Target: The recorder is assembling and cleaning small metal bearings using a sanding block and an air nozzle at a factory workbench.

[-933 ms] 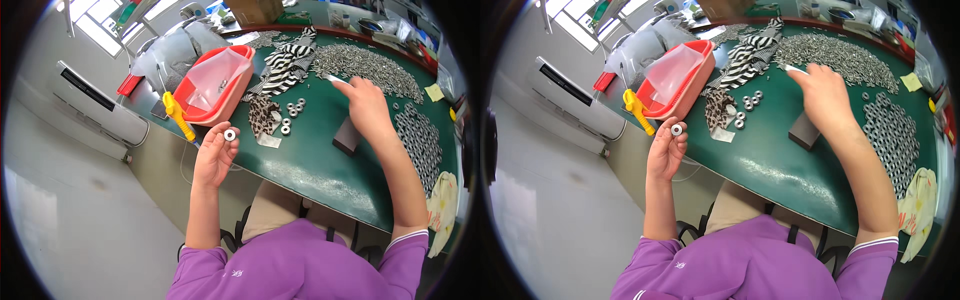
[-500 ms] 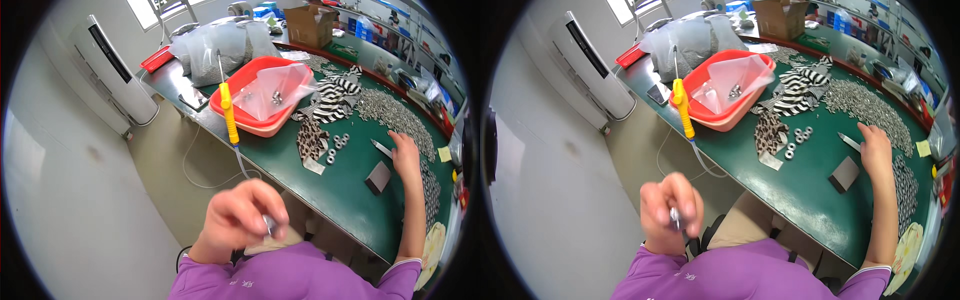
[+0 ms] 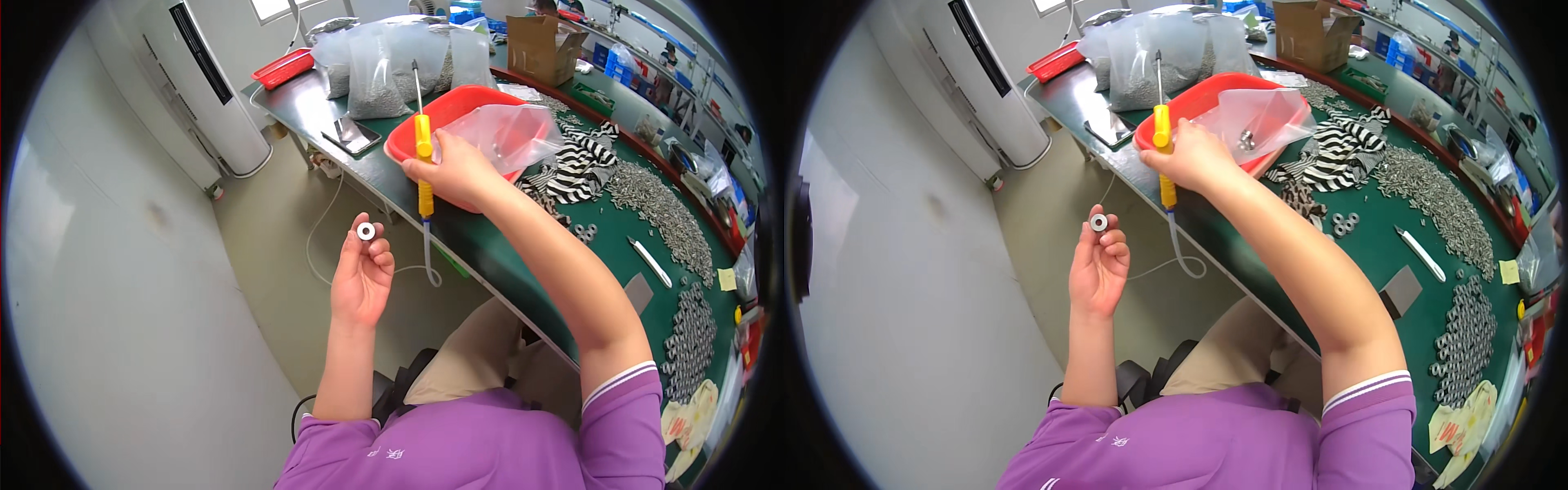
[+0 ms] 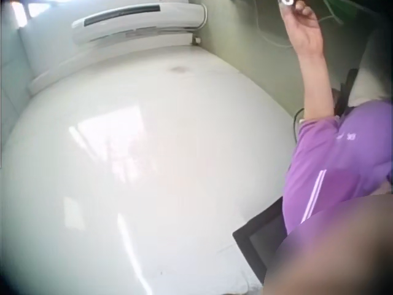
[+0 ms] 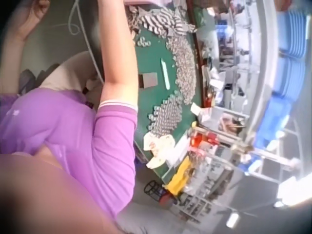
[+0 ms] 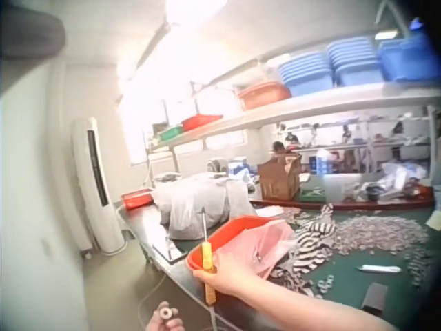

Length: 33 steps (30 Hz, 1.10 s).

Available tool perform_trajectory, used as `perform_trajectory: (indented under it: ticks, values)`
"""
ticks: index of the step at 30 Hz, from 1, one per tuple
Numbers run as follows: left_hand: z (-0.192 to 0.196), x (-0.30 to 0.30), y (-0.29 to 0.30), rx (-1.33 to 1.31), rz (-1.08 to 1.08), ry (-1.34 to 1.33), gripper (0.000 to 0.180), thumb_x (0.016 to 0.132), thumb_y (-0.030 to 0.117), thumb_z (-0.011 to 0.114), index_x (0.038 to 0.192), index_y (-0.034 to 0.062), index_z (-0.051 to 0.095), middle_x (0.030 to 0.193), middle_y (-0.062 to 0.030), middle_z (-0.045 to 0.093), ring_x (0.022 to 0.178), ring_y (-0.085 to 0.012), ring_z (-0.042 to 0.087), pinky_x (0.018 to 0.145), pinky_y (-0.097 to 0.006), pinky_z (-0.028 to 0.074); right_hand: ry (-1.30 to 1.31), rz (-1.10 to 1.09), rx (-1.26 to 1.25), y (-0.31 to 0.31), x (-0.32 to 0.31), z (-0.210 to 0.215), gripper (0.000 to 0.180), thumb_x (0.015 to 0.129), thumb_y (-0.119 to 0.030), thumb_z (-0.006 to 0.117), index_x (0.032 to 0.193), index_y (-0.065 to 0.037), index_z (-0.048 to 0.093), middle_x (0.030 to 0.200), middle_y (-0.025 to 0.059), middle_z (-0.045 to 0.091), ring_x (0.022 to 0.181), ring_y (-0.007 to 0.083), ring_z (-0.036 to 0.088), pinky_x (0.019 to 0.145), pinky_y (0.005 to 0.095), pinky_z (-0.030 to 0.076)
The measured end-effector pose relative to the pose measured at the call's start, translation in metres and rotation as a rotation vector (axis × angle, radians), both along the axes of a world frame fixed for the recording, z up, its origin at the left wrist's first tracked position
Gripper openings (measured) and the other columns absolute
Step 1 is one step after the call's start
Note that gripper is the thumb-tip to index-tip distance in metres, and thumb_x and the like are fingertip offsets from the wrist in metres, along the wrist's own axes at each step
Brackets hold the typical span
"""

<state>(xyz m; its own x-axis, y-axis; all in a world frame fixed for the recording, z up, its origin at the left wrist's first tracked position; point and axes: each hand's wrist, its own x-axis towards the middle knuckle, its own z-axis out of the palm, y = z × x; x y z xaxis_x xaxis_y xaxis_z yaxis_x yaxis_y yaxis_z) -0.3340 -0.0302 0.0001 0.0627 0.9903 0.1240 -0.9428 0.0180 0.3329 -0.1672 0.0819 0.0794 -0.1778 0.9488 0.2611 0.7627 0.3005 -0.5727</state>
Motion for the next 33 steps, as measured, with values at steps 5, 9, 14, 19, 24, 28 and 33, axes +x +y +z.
perform_trajectory:
  ticks: [5, 9, 14, 19, 24, 28, 33]
  values:
    - [-0.018, -0.022, 0.002, -0.008, 0.048, 0.035, 0.027, 0.094, 0.016, 0.046, 0.119, 0.0061, 0.048, 0.104, -0.0088, 0.056, 0.078, -0.0117, 0.052, 0.068, -0.024, 0.048, 0.094, 0.075, -0.182, 0.022, -0.012, -0.013, 0.051, 0.074, -0.043, 0.059, 0.100, 0.001, 0.057, 0.093, 0.0205, 0.063, 0.093, 0.0330, 0.061, 0.081, 0.0395, 0.046]
    - [-0.029, -0.041, 0.008, 0.030, 0.163, 0.127, 0.027, 0.093, 0.011, 0.047, 0.119, 0.0049, 0.048, 0.110, -0.0100, 0.056, 0.088, -0.0138, 0.056, 0.077, -0.025, 0.050, 0.603, 0.110, 0.016, -0.013, -0.015, 0.007, 0.034, 0.077, -0.032, 0.056, 0.089, 0.000, 0.056, 0.084, 0.0173, 0.063, 0.083, 0.0313, 0.061, 0.074, 0.0385, 0.046]
    - [-0.039, -0.083, 0.001, 0.061, 0.377, 0.262, 0.025, 0.092, 0.007, 0.046, 0.117, 0.0034, 0.048, 0.114, -0.0106, 0.055, 0.093, -0.0153, 0.058, 0.082, -0.026, 0.050, 0.357, 0.487, -0.220, -0.112, -0.004, 0.000, 0.028, 0.077, -0.030, 0.059, 0.091, -0.006, 0.056, 0.079, 0.0145, 0.060, 0.076, 0.0289, 0.060, 0.071, 0.0368, 0.047]
    - [-0.041, -0.088, 0.001, 0.030, 0.416, 0.286, 0.023, 0.092, 0.011, 0.048, 0.114, 0.0021, 0.049, 0.107, -0.0099, 0.056, 0.088, -0.0142, 0.056, 0.077, -0.024, 0.049, -0.083, 0.454, -0.529, -0.158, 0.001, -0.016, 0.029, 0.079, -0.031, 0.057, 0.090, -0.005, 0.053, 0.081, 0.0180, 0.060, 0.079, 0.0365, 0.058, 0.071, 0.0422, 0.046]
    - [-0.045, -0.089, 0.001, 0.084, 0.315, 0.186, 0.024, 0.093, 0.016, 0.049, 0.113, 0.0022, 0.049, 0.098, -0.0081, 0.054, 0.081, -0.0121, 0.050, 0.069, -0.024, 0.046, -0.085, 0.405, -0.523, -0.160, -0.002, -0.020, 0.032, 0.080, -0.034, 0.055, 0.091, -0.004, 0.054, 0.083, 0.0181, 0.061, 0.082, 0.0360, 0.058, 0.074, 0.0424, 0.046]
    - [-0.046, -0.093, 0.006, 0.154, 0.253, 0.105, 0.024, 0.092, 0.015, 0.050, 0.113, 0.0024, 0.049, 0.101, -0.0083, 0.054, 0.081, -0.0131, 0.052, 0.069, -0.023, 0.047, -0.116, 0.354, -0.506, -0.161, 0.002, -0.025, 0.033, 0.079, -0.034, 0.059, 0.096, -0.006, 0.056, 0.080, 0.0166, 0.061, 0.079, 0.0348, 0.058, 0.072, 0.0406, 0.046]
    - [-0.034, -0.080, 0.001, 0.098, 0.702, 0.828, 0.033, 0.087, 0.000, 0.053, 0.118, 0.0023, 0.044, 0.105, -0.0103, 0.054, 0.082, -0.0142, 0.057, 0.072, -0.025, 0.051, -0.107, 0.359, -0.535, -0.161, 0.007, -0.024, 0.032, 0.079, -0.035, 0.058, 0.093, -0.006, 0.055, 0.080, 0.0171, 0.061, 0.079, 0.0354, 0.058, 0.071, 0.0413, 0.046]
